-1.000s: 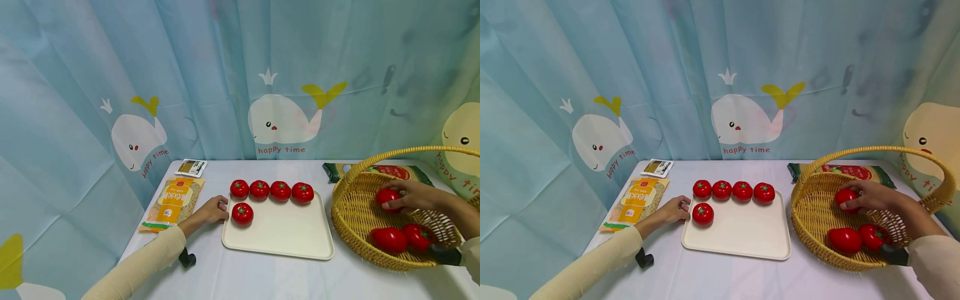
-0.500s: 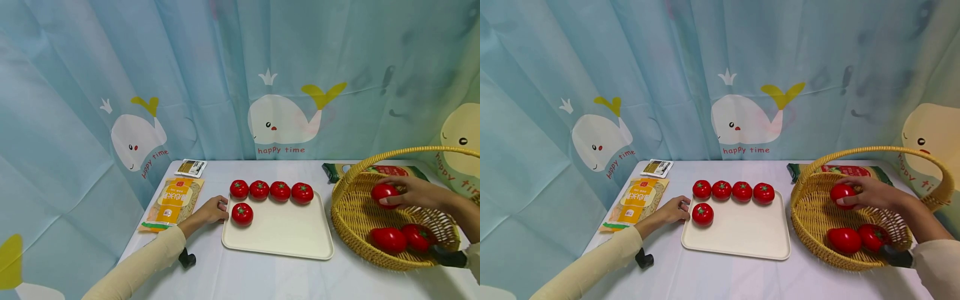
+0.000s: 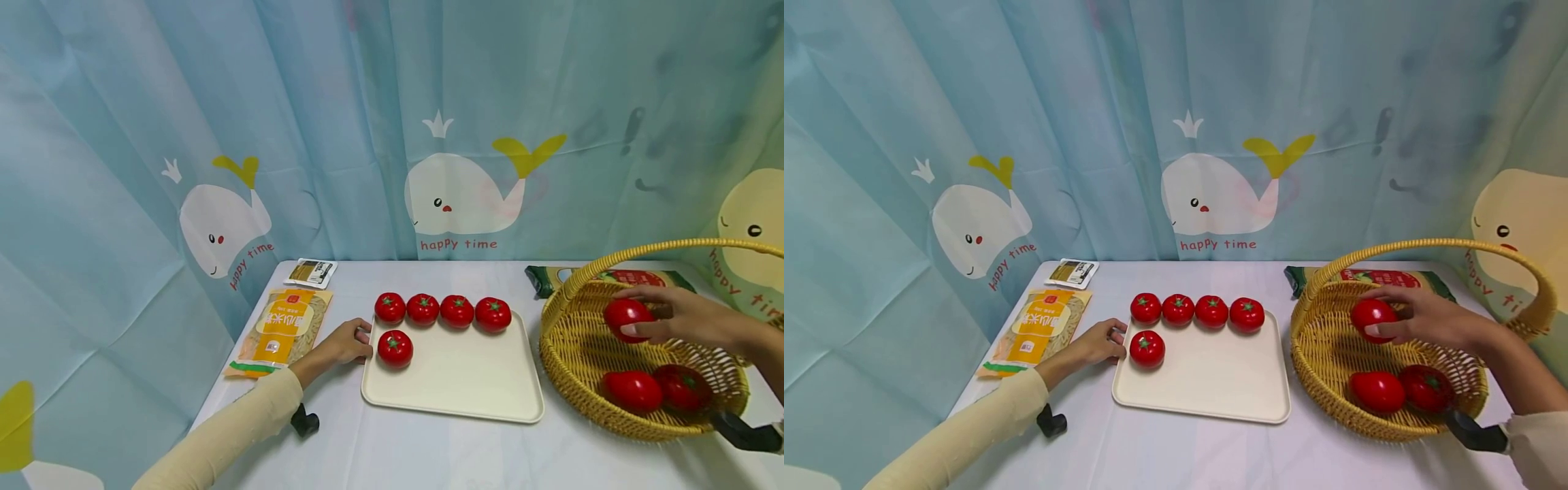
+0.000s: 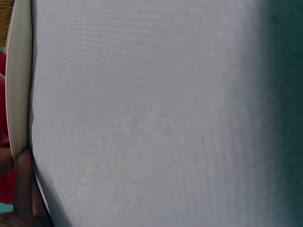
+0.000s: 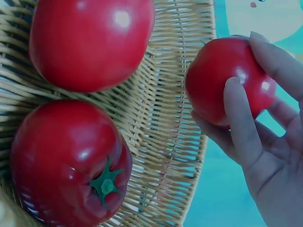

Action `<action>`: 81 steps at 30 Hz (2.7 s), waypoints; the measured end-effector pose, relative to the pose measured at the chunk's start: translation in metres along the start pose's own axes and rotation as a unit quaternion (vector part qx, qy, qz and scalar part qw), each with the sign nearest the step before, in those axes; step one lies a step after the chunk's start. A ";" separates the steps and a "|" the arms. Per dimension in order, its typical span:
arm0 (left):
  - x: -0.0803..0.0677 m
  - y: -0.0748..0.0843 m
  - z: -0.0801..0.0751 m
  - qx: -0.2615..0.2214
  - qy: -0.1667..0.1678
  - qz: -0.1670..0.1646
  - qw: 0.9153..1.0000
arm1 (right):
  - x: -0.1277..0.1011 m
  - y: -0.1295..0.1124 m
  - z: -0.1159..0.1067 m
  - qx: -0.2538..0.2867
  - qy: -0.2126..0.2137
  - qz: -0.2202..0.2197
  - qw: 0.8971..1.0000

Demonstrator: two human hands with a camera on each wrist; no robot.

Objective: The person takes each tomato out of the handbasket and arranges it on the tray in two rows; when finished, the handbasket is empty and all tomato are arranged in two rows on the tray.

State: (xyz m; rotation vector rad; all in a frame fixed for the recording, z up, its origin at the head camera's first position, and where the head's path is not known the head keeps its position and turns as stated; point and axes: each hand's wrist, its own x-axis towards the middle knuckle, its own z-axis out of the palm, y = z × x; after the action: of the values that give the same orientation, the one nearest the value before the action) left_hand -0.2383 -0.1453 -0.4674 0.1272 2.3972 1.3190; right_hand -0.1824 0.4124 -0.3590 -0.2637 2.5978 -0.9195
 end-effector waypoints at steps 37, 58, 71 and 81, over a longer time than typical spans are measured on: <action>0.002 0.000 0.000 -0.001 0.007 -0.017 1.000 | -0.040 -0.031 0.039 -0.008 0.106 -0.089 0.990; 0.001 -0.001 0.001 -0.001 0.007 -0.015 1.000 | -0.044 -0.052 0.068 0.103 0.079 -0.158 0.979; 0.000 -0.001 0.002 -0.006 0.012 -0.002 1.000 | -0.039 -0.081 0.092 0.162 0.051 -0.177 0.969; 0.000 -0.001 0.002 -0.009 0.009 -0.002 1.000 | -0.031 -0.099 0.106 0.184 0.017 -0.205 0.961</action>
State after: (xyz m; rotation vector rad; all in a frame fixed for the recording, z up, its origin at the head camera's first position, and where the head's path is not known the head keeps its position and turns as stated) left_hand -0.2370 -0.1446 -0.4692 0.1071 2.3992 1.3445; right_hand -0.1062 0.2853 -0.3634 -0.7035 2.3782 -1.5339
